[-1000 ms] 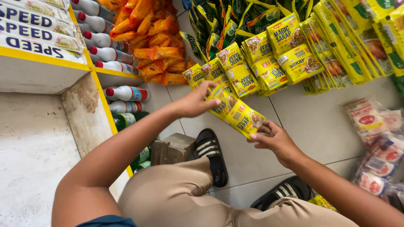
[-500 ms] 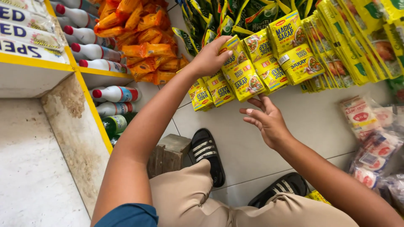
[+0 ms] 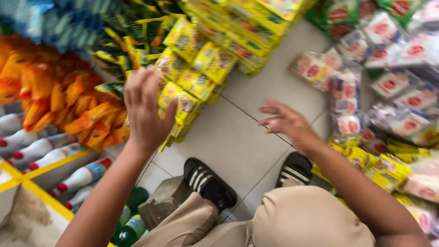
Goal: Organizing and restocking various seasoning and condiment packets on grocery store shelves.
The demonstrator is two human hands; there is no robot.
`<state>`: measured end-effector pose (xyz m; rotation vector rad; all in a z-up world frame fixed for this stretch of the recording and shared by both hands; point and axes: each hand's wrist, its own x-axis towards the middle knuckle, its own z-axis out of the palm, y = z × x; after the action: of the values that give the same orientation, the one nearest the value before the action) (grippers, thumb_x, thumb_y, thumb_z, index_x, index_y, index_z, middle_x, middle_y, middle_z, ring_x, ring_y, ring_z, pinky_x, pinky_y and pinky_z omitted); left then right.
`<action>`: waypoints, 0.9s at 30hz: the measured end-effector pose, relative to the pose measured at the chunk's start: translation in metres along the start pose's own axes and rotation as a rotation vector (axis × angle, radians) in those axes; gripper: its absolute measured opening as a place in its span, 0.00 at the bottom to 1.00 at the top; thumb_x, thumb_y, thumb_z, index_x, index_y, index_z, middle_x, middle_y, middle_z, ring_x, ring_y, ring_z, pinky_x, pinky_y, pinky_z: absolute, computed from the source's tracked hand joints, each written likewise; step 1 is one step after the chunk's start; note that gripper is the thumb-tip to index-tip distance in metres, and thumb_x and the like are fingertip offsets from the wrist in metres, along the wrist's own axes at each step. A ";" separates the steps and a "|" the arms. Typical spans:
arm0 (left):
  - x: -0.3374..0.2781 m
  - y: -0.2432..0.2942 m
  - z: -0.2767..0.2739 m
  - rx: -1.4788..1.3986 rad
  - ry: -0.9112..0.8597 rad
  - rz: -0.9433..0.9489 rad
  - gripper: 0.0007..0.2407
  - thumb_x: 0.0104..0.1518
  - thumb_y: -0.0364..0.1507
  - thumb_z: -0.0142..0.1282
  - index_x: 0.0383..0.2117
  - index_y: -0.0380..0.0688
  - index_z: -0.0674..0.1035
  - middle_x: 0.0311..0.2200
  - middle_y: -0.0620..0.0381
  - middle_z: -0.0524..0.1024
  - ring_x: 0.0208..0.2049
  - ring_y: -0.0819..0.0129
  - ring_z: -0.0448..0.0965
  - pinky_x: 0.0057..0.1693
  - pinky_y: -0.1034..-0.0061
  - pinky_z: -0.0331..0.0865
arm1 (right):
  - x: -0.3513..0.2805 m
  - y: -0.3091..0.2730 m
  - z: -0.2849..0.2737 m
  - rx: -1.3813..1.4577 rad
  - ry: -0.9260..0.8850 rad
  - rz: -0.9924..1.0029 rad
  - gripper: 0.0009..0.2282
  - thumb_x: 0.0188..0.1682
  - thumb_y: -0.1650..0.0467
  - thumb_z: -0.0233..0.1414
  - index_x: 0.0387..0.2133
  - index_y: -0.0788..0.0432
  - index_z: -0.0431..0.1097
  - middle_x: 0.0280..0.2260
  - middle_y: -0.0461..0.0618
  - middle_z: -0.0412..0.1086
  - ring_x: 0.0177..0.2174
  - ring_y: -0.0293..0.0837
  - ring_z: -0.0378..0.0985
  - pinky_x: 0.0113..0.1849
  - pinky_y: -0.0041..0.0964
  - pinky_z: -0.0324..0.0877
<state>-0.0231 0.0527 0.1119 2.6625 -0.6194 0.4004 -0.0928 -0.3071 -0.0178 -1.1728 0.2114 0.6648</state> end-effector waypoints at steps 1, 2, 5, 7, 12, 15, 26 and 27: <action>-0.003 0.021 0.012 -0.021 -0.014 0.012 0.23 0.66 0.30 0.63 0.63 0.38 0.68 0.61 0.43 0.66 0.63 0.44 0.65 0.69 0.54 0.60 | -0.022 0.000 -0.029 0.009 0.026 0.006 0.31 0.49 0.68 0.54 0.68 0.56 0.54 0.61 0.56 0.64 0.51 0.50 0.76 0.47 0.44 0.74; -0.006 0.041 0.022 -0.126 -0.100 0.071 0.22 0.61 0.30 0.63 0.60 0.40 0.70 0.58 0.45 0.69 0.61 0.45 0.68 0.67 0.55 0.62 | -0.046 0.000 -0.057 -0.015 0.156 -0.023 0.29 0.50 0.70 0.51 0.68 0.56 0.55 0.60 0.56 0.65 0.51 0.50 0.76 0.48 0.44 0.73; -0.025 0.101 0.073 -0.395 -0.348 0.030 0.19 0.58 0.32 0.62 0.55 0.43 0.74 0.53 0.48 0.74 0.56 0.49 0.74 0.61 0.59 0.67 | -0.114 0.007 -0.123 -0.041 0.423 -0.069 0.26 0.53 0.73 0.48 0.67 0.58 0.56 0.60 0.56 0.65 0.53 0.51 0.74 0.50 0.43 0.72; -0.042 0.140 0.120 -0.549 -0.517 -0.079 0.18 0.60 0.33 0.61 0.54 0.43 0.75 0.50 0.49 0.77 0.52 0.51 0.76 0.57 0.61 0.70 | -0.154 0.018 -0.150 -0.042 0.555 -0.082 0.24 0.55 0.75 0.46 0.67 0.60 0.57 0.60 0.56 0.66 0.55 0.51 0.72 0.52 0.43 0.71; -0.086 0.233 0.254 -0.988 -0.892 -0.428 0.21 0.61 0.39 0.55 0.56 0.40 0.72 0.51 0.45 0.77 0.48 0.56 0.81 0.53 0.66 0.75 | -0.214 0.064 -0.156 -0.105 0.691 0.062 0.20 0.53 0.76 0.47 0.61 0.64 0.62 0.57 0.56 0.68 0.53 0.50 0.73 0.52 0.44 0.70; -0.126 0.279 0.343 -1.099 -0.869 -0.430 0.24 0.60 0.40 0.58 0.55 0.34 0.72 0.52 0.40 0.76 0.53 0.52 0.78 0.58 0.65 0.71 | -0.211 0.097 -0.138 0.018 0.661 0.172 0.20 0.52 0.74 0.48 0.60 0.63 0.63 0.57 0.53 0.69 0.54 0.49 0.74 0.52 0.43 0.71; -0.201 0.320 0.487 -0.999 -0.920 -0.753 0.25 0.57 0.35 0.59 0.56 0.30 0.69 0.50 0.35 0.77 0.51 0.47 0.79 0.57 0.63 0.71 | -0.201 0.224 -0.120 -0.049 0.699 0.181 0.25 0.53 0.71 0.53 0.63 0.67 0.55 0.59 0.56 0.66 0.57 0.45 0.67 0.58 0.37 0.60; -0.198 0.323 0.481 -0.903 -0.936 -0.705 0.23 0.55 0.33 0.60 0.54 0.31 0.72 0.49 0.34 0.78 0.50 0.45 0.79 0.56 0.62 0.71 | -0.199 0.225 -0.121 -0.071 0.707 0.157 0.22 0.54 0.71 0.53 0.61 0.70 0.60 0.58 0.59 0.68 0.56 0.46 0.69 0.57 0.38 0.62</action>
<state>-0.2563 -0.3455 -0.2908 1.8370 0.0066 -1.0962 -0.3595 -0.4399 -0.1446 -1.4363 0.8881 0.3697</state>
